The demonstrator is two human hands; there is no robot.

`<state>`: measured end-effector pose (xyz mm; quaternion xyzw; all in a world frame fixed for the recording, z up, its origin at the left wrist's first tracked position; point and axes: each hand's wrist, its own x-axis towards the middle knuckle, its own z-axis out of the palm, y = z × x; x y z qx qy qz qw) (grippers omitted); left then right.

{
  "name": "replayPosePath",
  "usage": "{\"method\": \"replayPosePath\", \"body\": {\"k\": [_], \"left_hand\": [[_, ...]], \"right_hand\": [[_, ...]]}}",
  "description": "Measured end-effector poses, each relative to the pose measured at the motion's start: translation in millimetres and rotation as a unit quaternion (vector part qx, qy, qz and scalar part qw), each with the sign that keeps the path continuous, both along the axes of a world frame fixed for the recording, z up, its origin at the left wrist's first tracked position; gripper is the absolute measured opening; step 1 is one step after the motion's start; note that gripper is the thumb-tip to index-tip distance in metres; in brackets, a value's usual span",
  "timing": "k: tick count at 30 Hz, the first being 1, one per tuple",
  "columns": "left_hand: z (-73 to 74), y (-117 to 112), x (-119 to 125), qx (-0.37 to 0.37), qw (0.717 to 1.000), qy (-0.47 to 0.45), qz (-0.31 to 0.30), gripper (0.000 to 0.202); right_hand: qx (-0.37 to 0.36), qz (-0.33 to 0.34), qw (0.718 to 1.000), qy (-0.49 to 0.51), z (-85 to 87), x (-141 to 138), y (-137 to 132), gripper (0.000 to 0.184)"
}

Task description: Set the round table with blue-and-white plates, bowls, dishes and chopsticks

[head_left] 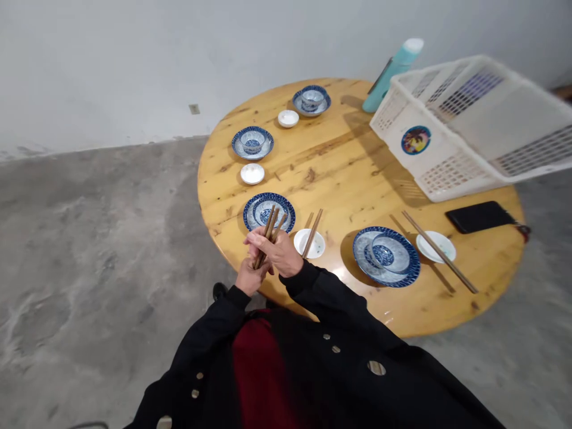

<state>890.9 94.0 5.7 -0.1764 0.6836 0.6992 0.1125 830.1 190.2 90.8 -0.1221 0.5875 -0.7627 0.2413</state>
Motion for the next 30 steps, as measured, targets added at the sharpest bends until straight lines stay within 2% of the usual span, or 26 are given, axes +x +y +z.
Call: {"method": "replayPosePath", "body": {"k": [3, 5, 7, 13, 17, 20, 23, 27, 30], "left_hand": [[16.2, -40, -7, -0.028, 0.996, -0.003, -0.089, 0.051], [25.8, -70, -8, -0.011, 0.990, -0.007, -0.139, 0.055], [31.5, -99, -8, 0.020, 0.983, -0.002, -0.181, 0.057], [29.8, -181, -9, 0.040, 0.971, 0.000, -0.235, 0.058], [27.2, -224, -11, 0.056, 0.963, -0.016, -0.263, 0.058], [25.4, -246, -15, 0.078, 0.960, -0.030, -0.266, 0.058], [22.1, -258, -22, 0.093, 0.956, -0.033, -0.276, 0.057], [15.8, -265, -40, 0.110, 0.949, -0.043, -0.292, 0.057], [11.0, -272, -60, 0.093, 0.951, -0.043, -0.292, 0.059]], "right_hand": [[-0.044, 0.010, 0.999, 0.023, 13.2, -15, -19, 0.051], [-0.080, 0.001, 0.997, 0.014, 19.9, -25, -39, 0.057], [-0.095, -0.018, 0.995, 0.008, 23.1, -33, -64, 0.054], [-0.052, -0.053, 0.996, 0.044, 20.2, -50, -131, 0.043], [-0.014, -0.055, 0.995, 0.078, 17.9, -58, -164, 0.037], [-0.009, -0.066, 0.995, 0.075, 15.5, -63, -186, 0.040], [-0.001, -0.079, 0.995, 0.065, 12.9, -70, -199, 0.045], [0.029, -0.096, 0.993, 0.065, 8.3, -86, -205, 0.045], [0.019, -0.102, 0.992, 0.068, 3.1, -104, -207, 0.041]]}}
